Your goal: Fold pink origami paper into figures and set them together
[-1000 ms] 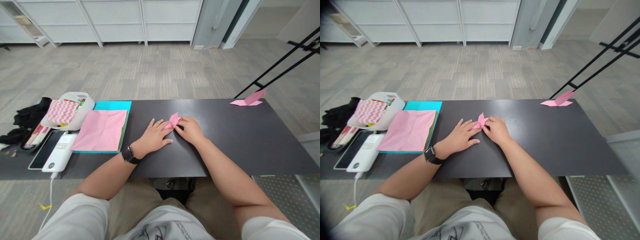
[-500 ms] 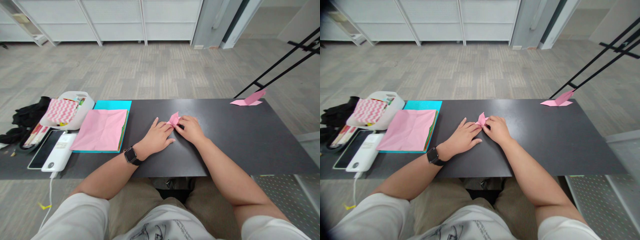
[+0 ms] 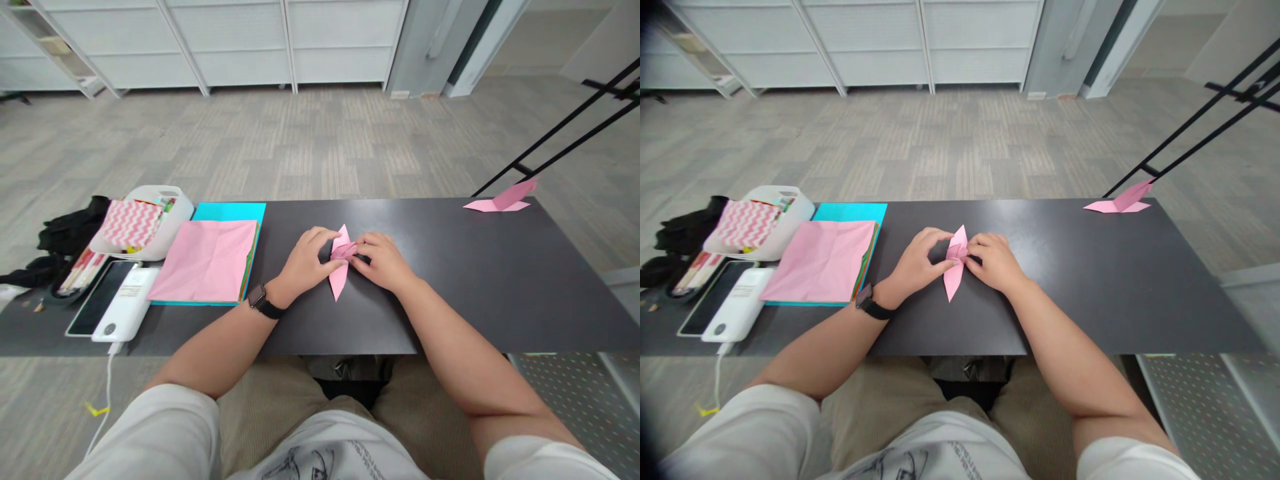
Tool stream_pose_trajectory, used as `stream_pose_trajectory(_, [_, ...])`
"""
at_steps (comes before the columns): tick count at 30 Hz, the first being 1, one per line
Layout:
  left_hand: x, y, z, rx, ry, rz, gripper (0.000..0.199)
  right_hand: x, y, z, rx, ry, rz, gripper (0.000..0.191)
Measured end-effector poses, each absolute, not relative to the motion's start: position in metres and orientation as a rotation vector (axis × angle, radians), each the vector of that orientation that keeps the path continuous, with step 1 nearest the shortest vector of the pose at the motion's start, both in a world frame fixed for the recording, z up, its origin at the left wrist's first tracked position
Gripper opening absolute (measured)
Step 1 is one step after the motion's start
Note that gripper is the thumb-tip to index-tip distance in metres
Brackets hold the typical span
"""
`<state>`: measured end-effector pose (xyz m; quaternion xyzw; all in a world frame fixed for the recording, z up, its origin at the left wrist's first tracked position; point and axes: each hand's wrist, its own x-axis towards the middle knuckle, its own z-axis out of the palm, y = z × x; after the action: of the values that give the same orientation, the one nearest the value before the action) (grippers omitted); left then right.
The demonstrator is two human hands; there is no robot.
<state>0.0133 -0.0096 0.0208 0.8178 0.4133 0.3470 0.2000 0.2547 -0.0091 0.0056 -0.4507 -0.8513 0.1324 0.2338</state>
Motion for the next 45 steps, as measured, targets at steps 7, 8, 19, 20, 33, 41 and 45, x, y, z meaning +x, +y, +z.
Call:
stream_pose_trajectory(7, [0.022, -0.017, 0.017, 2.043, 1.082, 1.026, 0.018, 0.252, -0.014, 0.010, -1.101, -2.390, 0.444, 0.013])
stream_pose_trajectory(8, [0.022, -0.017, 0.017, 2.014, 1.086, 1.031, 0.019, 0.252, -0.014, 0.010, -1.086, -2.396, 0.453, 0.013])
stream_pose_trajectory(19, [0.022, -0.013, 0.016, 1.678, 1.046, 0.930, 0.029, 0.252, -0.015, 0.013, -1.043, -2.388, 0.495, 0.013])
stream_pose_trajectory(20, [0.022, -0.012, 0.016, 1.681, 1.044, 0.924, 0.028, 0.253, -0.015, 0.013, -1.045, -2.385, 0.502, 0.014])
stream_pose_trajectory(33, [0.021, -0.014, 0.017, 1.851, 1.100, 0.867, 0.019, 0.254, -0.020, 0.017, -1.091, -1.942, 0.582, 0.021])
stream_pose_trajectory(41, [0.020, -0.012, 0.011, 1.801, 1.107, 0.821, 0.015, 0.250, -0.023, 0.016, -0.987, -1.869, 0.699, 0.025])
stream_pose_trajectory(45, [0.021, -0.013, 0.010, 1.779, 1.099, 0.792, 0.018, 0.252, -0.023, 0.020, -1.040, -1.971, 0.554, 0.010])
